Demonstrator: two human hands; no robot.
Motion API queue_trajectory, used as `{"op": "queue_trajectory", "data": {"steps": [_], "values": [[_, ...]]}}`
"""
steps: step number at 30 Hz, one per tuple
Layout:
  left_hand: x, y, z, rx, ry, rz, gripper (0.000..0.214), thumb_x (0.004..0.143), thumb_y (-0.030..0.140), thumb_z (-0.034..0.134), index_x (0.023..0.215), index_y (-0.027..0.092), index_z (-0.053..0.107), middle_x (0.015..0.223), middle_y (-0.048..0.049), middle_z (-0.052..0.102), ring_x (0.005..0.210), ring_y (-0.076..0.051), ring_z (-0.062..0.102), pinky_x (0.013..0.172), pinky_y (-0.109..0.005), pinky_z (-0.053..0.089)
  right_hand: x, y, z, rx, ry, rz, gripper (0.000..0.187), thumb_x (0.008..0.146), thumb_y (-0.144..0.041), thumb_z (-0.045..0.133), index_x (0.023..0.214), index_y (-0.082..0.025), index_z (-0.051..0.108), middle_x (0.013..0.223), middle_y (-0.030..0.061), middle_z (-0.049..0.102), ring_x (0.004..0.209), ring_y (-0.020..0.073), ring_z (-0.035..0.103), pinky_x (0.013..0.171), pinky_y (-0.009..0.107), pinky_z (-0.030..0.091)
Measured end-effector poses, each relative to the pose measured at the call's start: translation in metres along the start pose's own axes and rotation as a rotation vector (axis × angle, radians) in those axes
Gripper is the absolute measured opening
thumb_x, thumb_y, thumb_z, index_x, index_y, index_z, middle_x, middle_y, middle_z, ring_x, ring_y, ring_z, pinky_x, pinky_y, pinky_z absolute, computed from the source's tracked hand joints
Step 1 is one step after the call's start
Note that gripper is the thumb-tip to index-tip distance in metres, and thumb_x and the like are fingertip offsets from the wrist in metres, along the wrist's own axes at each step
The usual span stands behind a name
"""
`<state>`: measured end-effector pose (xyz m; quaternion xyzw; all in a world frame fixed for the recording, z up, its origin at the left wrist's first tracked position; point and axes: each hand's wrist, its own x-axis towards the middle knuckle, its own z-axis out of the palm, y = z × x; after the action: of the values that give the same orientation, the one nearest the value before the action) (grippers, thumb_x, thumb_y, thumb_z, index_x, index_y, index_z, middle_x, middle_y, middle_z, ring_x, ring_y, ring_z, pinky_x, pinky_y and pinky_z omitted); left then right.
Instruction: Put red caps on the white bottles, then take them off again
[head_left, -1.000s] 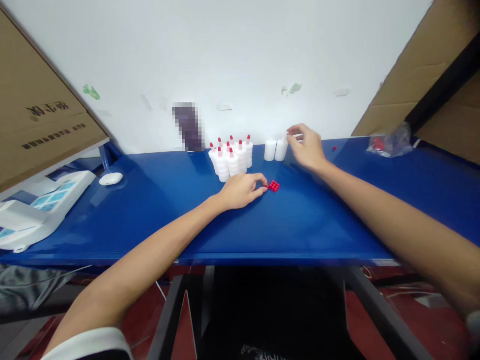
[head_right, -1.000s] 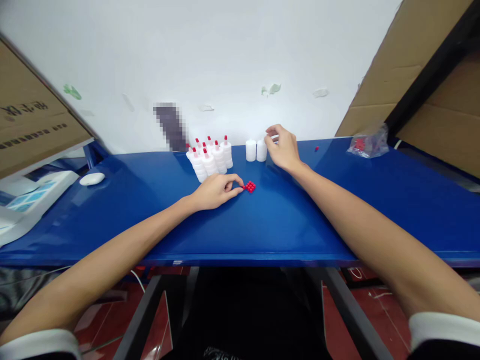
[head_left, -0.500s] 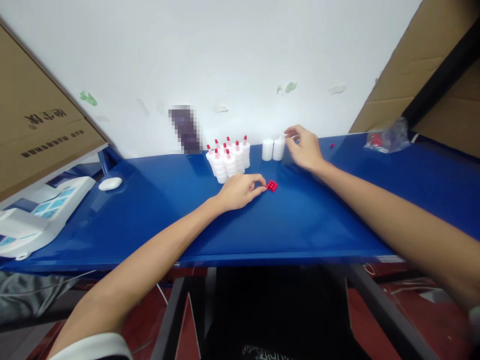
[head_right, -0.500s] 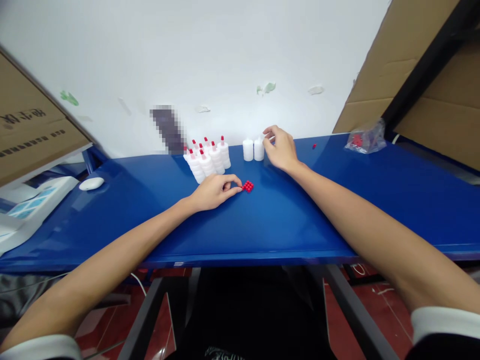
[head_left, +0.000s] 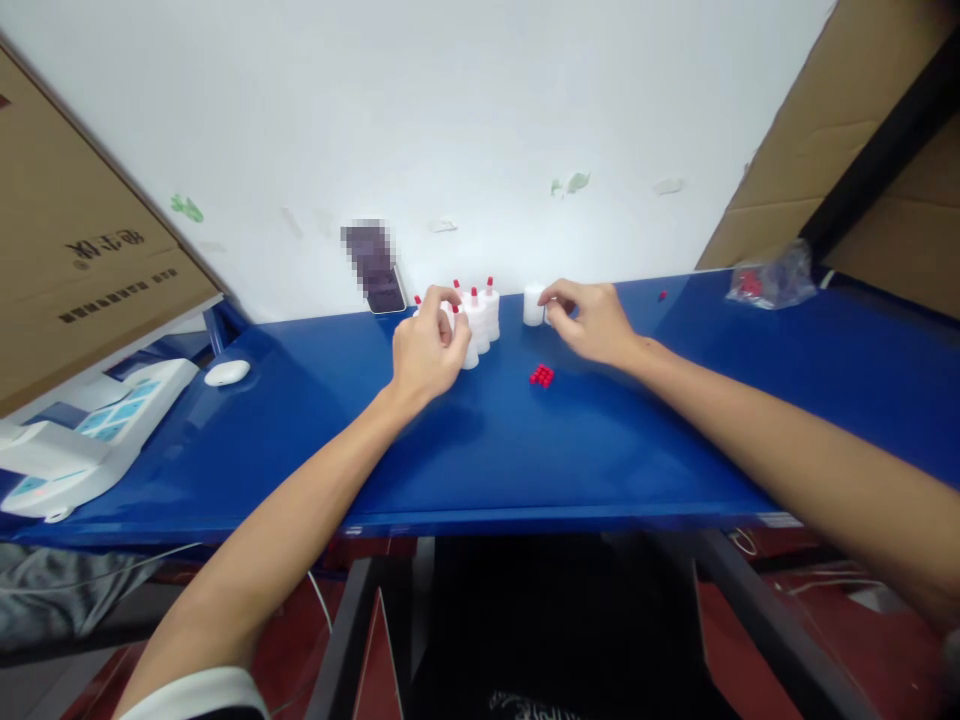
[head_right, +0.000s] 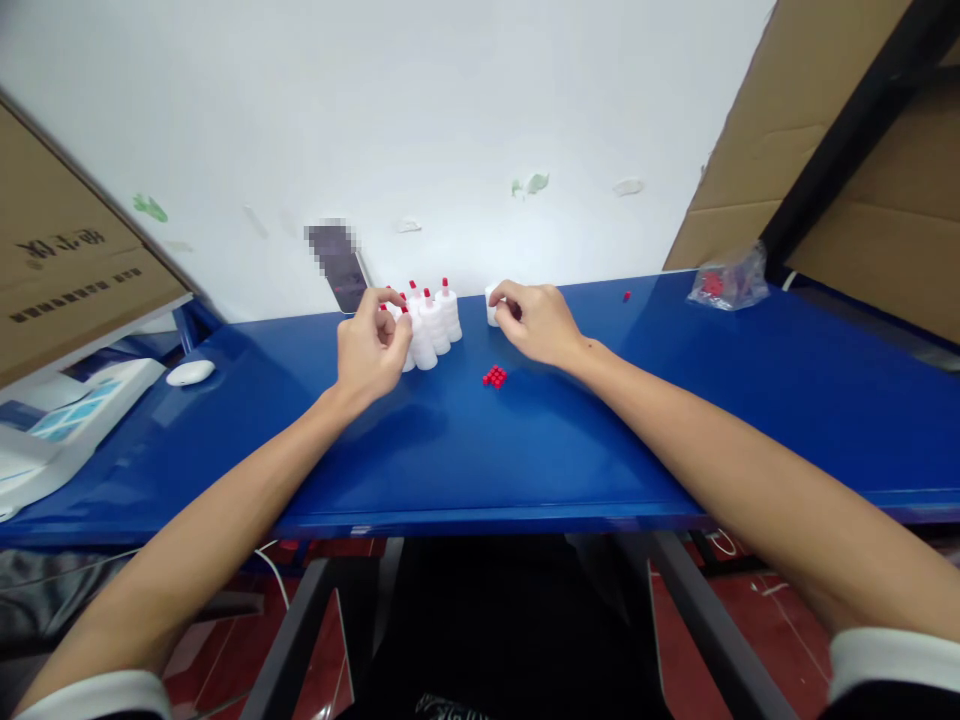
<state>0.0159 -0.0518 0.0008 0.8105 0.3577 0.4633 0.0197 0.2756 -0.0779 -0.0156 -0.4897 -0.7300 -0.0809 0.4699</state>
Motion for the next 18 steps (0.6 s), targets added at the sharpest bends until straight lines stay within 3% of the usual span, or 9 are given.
{"op": "queue_trajectory", "data": {"steps": [4,10,18], "values": [[0.004,-0.008,-0.002,0.115,-0.066,-0.101,0.035,0.091,0.032,0.054,0.123,0.022,0.061,0.058,0.0059,0.056,0.054,-0.014,0.053,0.061,-0.029,0.039,-0.002,-0.007,0.001,-0.002,-0.031,-0.028,0.022,0.085,-0.021,0.052,0.087,-0.020,0.074,0.063,0.0000,0.065,0.057,0.0168,0.060,0.063,0.032,0.046],[0.005,-0.008,0.001,0.225,-0.100,-0.135,0.027,0.092,0.038,0.056,0.106,0.021,0.072,0.061,0.0003,0.062,0.061,-0.017,0.058,0.063,-0.030,0.040,-0.002,-0.016,0.000,0.008,-0.061,-0.037,0.023,0.085,-0.021,0.051,0.087,-0.020,0.074,0.061,-0.0005,0.064,0.055,0.0161,0.060,0.063,0.032,0.046],[-0.001,-0.007,-0.001,-0.070,-0.221,0.190,0.020,0.096,0.033,0.051,0.100,0.019,0.065,0.053,0.0075,0.047,0.048,-0.009,0.044,0.057,-0.024,0.035,-0.005,-0.022,0.002,0.051,-0.074,-0.077,0.022,0.085,-0.021,0.052,0.087,-0.020,0.075,0.063,-0.0007,0.068,0.053,0.0145,0.058,0.060,0.030,0.045]]}}
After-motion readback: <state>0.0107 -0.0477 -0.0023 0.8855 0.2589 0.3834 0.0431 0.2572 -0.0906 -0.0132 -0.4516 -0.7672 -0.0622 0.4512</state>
